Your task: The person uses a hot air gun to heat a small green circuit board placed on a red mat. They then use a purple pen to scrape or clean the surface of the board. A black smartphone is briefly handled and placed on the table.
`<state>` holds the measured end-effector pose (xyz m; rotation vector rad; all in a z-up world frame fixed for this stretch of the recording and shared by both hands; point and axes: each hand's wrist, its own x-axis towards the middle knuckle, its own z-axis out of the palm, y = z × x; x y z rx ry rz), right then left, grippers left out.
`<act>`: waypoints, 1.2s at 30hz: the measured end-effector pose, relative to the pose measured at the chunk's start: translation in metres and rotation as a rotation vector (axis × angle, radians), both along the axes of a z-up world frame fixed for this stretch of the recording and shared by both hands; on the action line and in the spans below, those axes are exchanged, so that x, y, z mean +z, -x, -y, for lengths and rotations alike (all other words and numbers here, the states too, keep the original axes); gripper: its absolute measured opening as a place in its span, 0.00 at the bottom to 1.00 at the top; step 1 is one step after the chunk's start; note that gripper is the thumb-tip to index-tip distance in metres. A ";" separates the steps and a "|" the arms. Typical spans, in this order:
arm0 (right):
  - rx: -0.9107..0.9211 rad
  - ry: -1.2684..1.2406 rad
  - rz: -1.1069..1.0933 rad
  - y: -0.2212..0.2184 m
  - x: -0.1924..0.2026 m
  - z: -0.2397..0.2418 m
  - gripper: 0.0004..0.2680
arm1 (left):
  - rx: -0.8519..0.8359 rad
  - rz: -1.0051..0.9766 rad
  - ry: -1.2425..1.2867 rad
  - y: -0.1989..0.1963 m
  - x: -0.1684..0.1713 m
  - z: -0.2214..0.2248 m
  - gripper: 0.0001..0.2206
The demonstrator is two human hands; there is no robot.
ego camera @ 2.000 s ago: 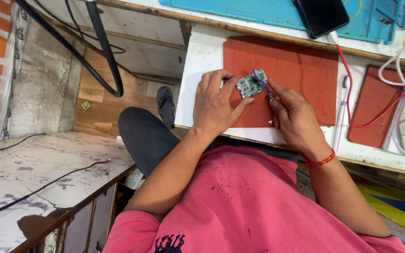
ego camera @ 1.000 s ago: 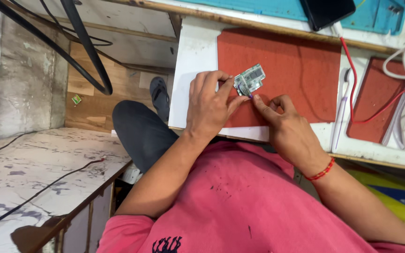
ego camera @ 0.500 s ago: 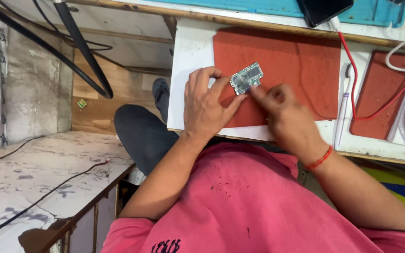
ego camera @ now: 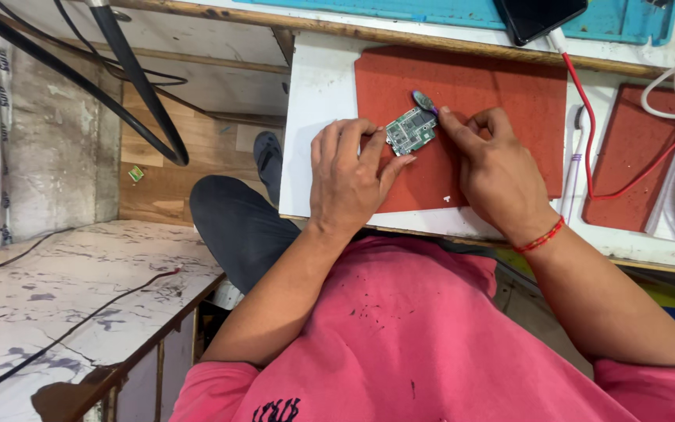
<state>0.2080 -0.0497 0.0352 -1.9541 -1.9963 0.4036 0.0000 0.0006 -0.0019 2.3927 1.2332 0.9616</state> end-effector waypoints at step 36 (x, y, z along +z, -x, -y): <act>0.149 0.130 -0.041 0.016 -0.003 0.026 0.23 | 0.100 -0.041 0.179 -0.003 0.003 -0.007 0.21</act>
